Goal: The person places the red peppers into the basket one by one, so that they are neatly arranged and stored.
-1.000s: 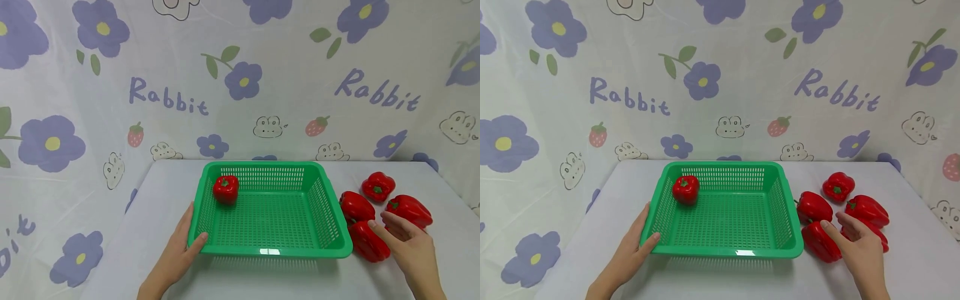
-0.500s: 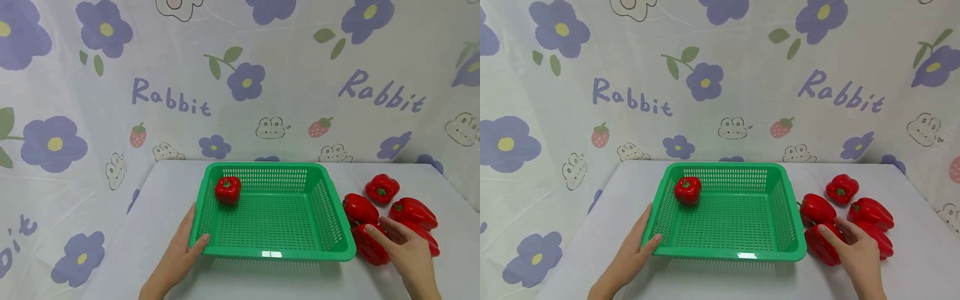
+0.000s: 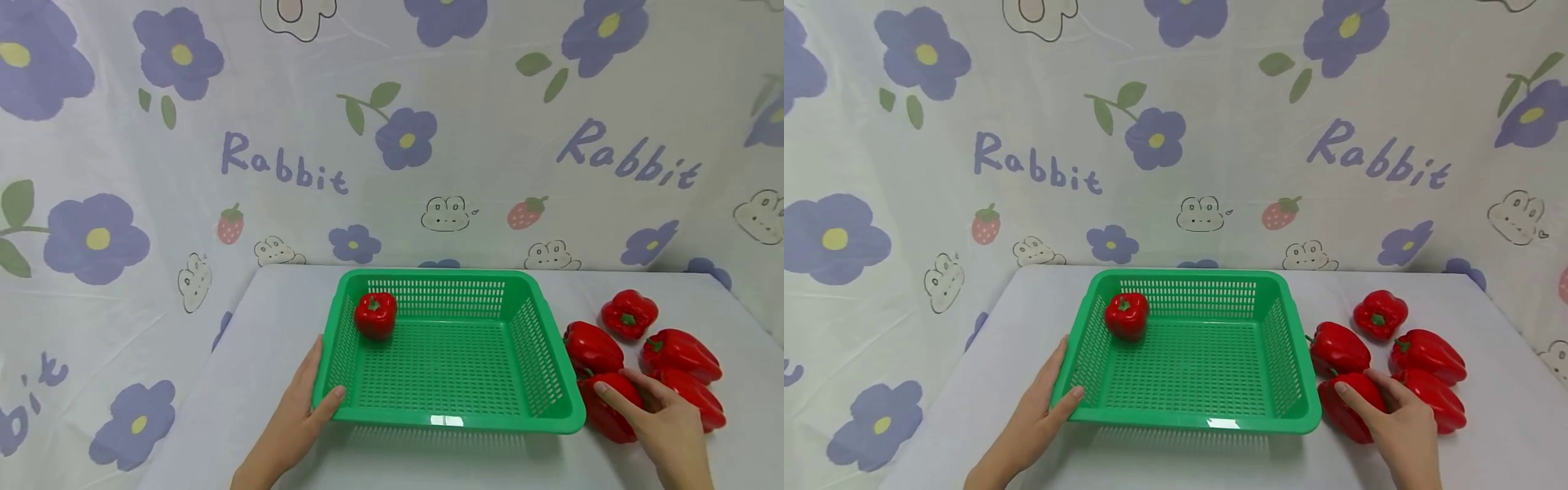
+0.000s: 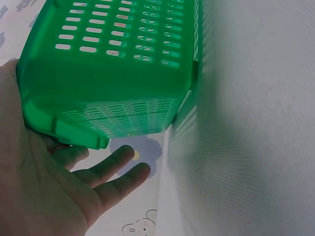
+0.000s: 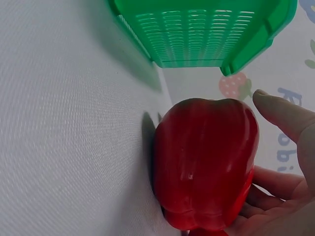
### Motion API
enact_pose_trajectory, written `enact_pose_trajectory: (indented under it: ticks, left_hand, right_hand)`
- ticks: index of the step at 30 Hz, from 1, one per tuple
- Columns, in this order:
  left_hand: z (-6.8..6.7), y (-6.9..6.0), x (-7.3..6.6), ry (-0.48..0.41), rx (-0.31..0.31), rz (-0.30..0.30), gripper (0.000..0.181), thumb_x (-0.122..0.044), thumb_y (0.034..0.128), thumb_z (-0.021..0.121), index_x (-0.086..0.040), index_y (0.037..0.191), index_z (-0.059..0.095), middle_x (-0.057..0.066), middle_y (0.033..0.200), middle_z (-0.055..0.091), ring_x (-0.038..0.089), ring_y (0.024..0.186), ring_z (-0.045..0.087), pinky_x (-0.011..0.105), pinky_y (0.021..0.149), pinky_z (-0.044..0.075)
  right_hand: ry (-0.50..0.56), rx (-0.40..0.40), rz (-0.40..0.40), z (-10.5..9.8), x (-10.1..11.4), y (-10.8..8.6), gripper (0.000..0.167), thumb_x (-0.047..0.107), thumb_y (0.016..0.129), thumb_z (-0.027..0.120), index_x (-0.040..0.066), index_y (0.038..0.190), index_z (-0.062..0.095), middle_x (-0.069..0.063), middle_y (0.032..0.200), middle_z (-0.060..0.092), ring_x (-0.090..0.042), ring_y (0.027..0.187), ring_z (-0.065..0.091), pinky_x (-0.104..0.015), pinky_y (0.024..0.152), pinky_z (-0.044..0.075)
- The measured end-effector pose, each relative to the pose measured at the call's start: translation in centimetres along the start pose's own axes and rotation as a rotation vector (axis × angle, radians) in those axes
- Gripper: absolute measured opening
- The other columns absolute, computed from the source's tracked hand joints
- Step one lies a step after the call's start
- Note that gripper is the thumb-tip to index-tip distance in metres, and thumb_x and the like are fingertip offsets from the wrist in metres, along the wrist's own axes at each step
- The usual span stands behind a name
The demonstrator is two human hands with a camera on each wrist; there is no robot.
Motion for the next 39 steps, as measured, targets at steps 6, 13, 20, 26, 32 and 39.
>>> enact_pose_trajectory:
  ticks: [6, 13, 20, 26, 32, 39]
  left_hand:
    - [-0.05, 0.00, 0.06, 0.011, -0.010, -0.005, 0.082, -0.040, 0.1074, 0.054, -0.023, 0.169, 0.004, 0.004, 0.176, 0.014, 0.033, 0.161, 0.018, 0.064, 0.124, 0.026]
    - [-0.15, -0.01, -0.08, 0.014, -0.007, -0.014, 0.082, -0.041, 0.1072, 0.054, -0.022, 0.170, 0.004, 0.005, 0.176, 0.014, 0.033, 0.161, 0.018, 0.065, 0.123, 0.025]
    - [-0.15, -0.12, -0.12, 0.014, -0.006, -0.004, 0.082, -0.040, 0.1075, 0.054, -0.021, 0.169, 0.003, 0.005, 0.176, 0.013, 0.033, 0.161, 0.017, 0.064, 0.124, 0.024]
    - [-0.05, -0.01, -0.14, 0.013, 0.003, -0.023, 0.082, -0.042, 0.1075, 0.054, -0.021, 0.169, 0.003, 0.006, 0.176, 0.013, 0.033, 0.161, 0.017, 0.065, 0.124, 0.025]
    - [0.08, 0.10, -0.25, 0.017, -0.002, -0.017, 0.082, -0.043, 0.1075, 0.053, -0.021, 0.169, 0.005, 0.006, 0.176, 0.014, 0.033, 0.161, 0.017, 0.065, 0.124, 0.025]
    - [0.11, 0.12, -0.21, 0.017, 0.000, -0.030, 0.082, -0.043, 0.1071, 0.054, -0.021, 0.170, 0.005, 0.005, 0.176, 0.014, 0.032, 0.161, 0.018, 0.064, 0.124, 0.026]
  right_hand:
    - [0.007, 0.002, -0.007, 0.01, 0.12, -0.01, 0.096, 0.055, 0.092, 0.074, 0.007, 0.163, 0.032, -0.031, 0.160, 0.038, -0.052, 0.139, 0.039, -0.056, 0.103, 0.046]
    - [0.007, 0.019, 0.000, 0.22, 0.15, 0.15, 0.102, 0.057, 0.089, 0.077, 0.007, 0.164, 0.030, -0.031, 0.160, 0.037, -0.053, 0.140, 0.038, -0.056, 0.103, 0.046]
    - [-0.017, 0.049, 0.000, 0.21, -0.12, 0.47, 0.111, 0.056, 0.084, 0.083, 0.006, 0.165, 0.026, -0.034, 0.159, 0.034, -0.055, 0.138, 0.035, -0.059, 0.097, 0.056]
    - [-0.037, 0.066, 0.014, 0.18, -0.22, 0.45, 0.116, 0.053, 0.081, 0.086, 0.006, 0.166, 0.022, -0.035, 0.158, 0.033, -0.056, 0.136, 0.034, -0.060, 0.092, 0.059]
    - [-0.034, 0.044, 0.024, 0.13, -0.22, 0.29, 0.115, 0.051, 0.081, 0.087, 0.006, 0.165, 0.023, -0.035, 0.157, 0.035, -0.056, 0.135, 0.036, -0.059, 0.090, 0.060]
    - [-0.042, 0.012, 0.016, 0.06, -0.26, 0.15, 0.113, 0.052, 0.082, 0.086, 0.006, 0.165, 0.024, -0.035, 0.157, 0.035, -0.056, 0.135, 0.038, -0.061, 0.092, 0.057]
Point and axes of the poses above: each hand's wrist, its own y-axis towards the middle knuckle, its own z-axis out of the palm, x = y × z, the point moved 1 cm from there along y, towards the middle knuckle
